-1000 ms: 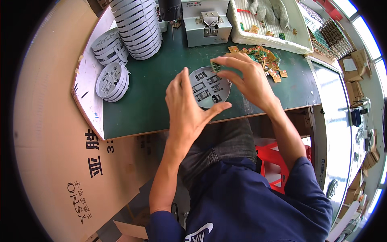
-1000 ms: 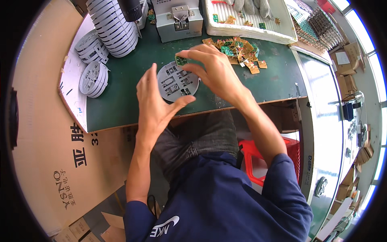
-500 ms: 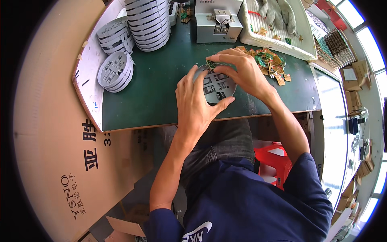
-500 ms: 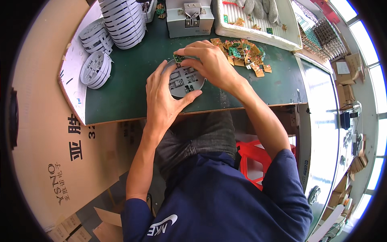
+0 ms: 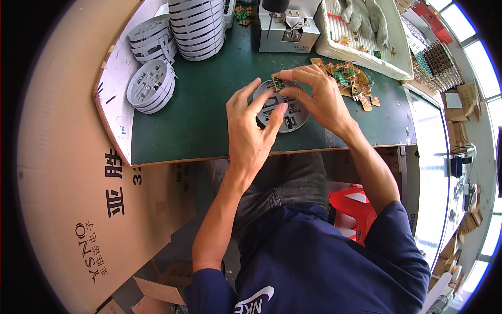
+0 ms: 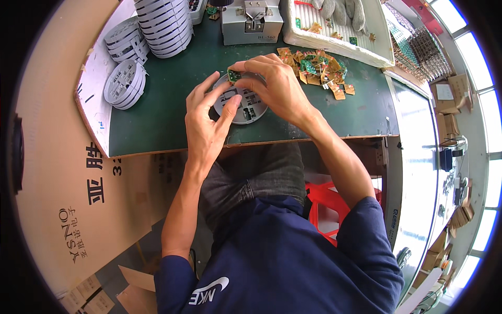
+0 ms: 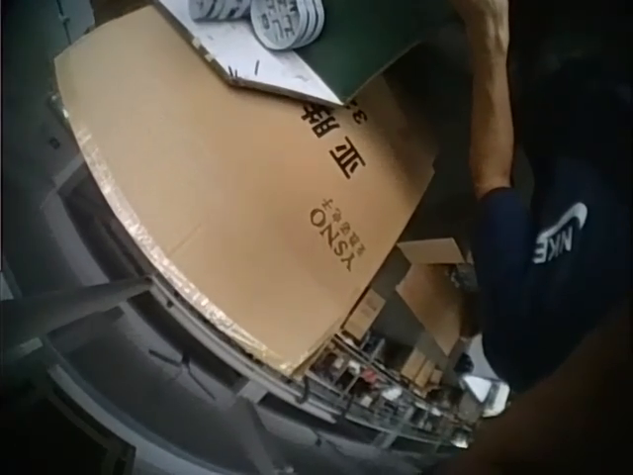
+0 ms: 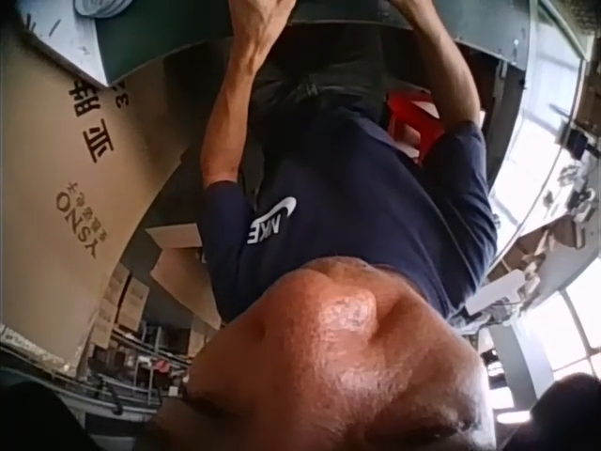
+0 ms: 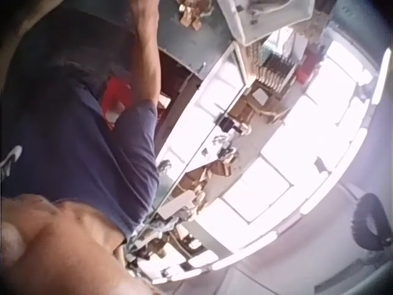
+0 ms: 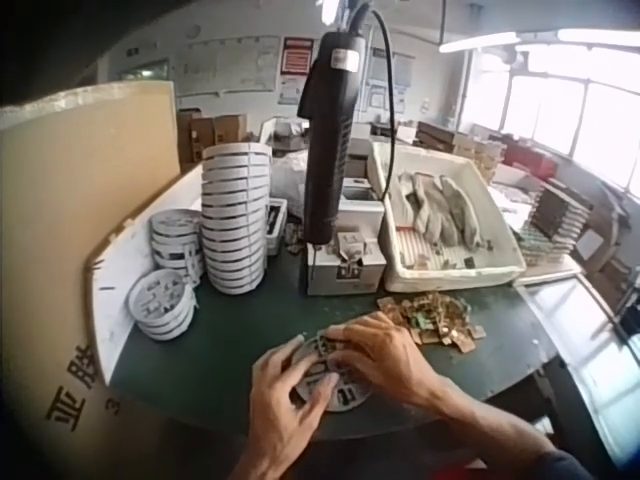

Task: Assembling electronic components into plastic housings using an electric screwdriver at a factory workbench.

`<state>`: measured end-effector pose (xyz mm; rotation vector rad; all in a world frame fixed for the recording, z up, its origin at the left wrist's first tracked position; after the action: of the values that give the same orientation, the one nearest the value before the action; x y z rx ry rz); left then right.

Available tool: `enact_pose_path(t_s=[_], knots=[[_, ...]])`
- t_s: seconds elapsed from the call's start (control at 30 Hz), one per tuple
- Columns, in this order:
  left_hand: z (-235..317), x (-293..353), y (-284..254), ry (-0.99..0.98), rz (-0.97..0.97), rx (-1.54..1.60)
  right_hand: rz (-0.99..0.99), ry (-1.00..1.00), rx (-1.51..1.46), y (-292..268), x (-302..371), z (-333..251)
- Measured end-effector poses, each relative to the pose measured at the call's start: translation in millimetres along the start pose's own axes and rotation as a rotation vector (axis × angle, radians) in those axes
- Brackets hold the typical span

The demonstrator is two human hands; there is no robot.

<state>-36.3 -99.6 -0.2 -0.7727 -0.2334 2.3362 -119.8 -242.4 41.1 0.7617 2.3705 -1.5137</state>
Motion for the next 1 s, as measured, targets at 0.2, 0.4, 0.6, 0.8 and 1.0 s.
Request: enact_pose_path(t_s=[0.2, 0.4, 0.6, 0.8, 1.0], knots=[[3.3, 4.9, -1.2, 0.022, -0.033, -0.063, 0.022, -0.083, 0.086, 0.2, -5.7, 5.2], [9.8, 10.1, 8.4, 0.156, -0.074, -0.255, -0.032, -0.151, 0.128, 12.2, -8.4, 4.5], [5.8, 9.6, 10.1, 0.128, -0.066, -0.297, -0.068, -0.157, 0.121, 13.3, -8.1, 2.9], [5.8, 9.2, 9.6, 0.129, -0.059, -0.301, -0.151, -0.140, 0.117, 11.6, -9.7, 3.6], [10.8, 7.3, 10.6, 0.128, -0.084, -0.325, -0.107, -0.137, 0.165, 13.0, -5.0, 5.1]])
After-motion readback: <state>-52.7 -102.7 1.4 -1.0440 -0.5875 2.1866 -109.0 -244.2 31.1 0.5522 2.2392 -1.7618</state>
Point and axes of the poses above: each hand's wrist, its own x-axis away from the middle knuckle, its own y-axis out of the palm, z = x × y, the point moved 6 cm from there along -x, towards the middle knuckle, and after that the axes turned 5 degrees about x, right-handed, at the moved point
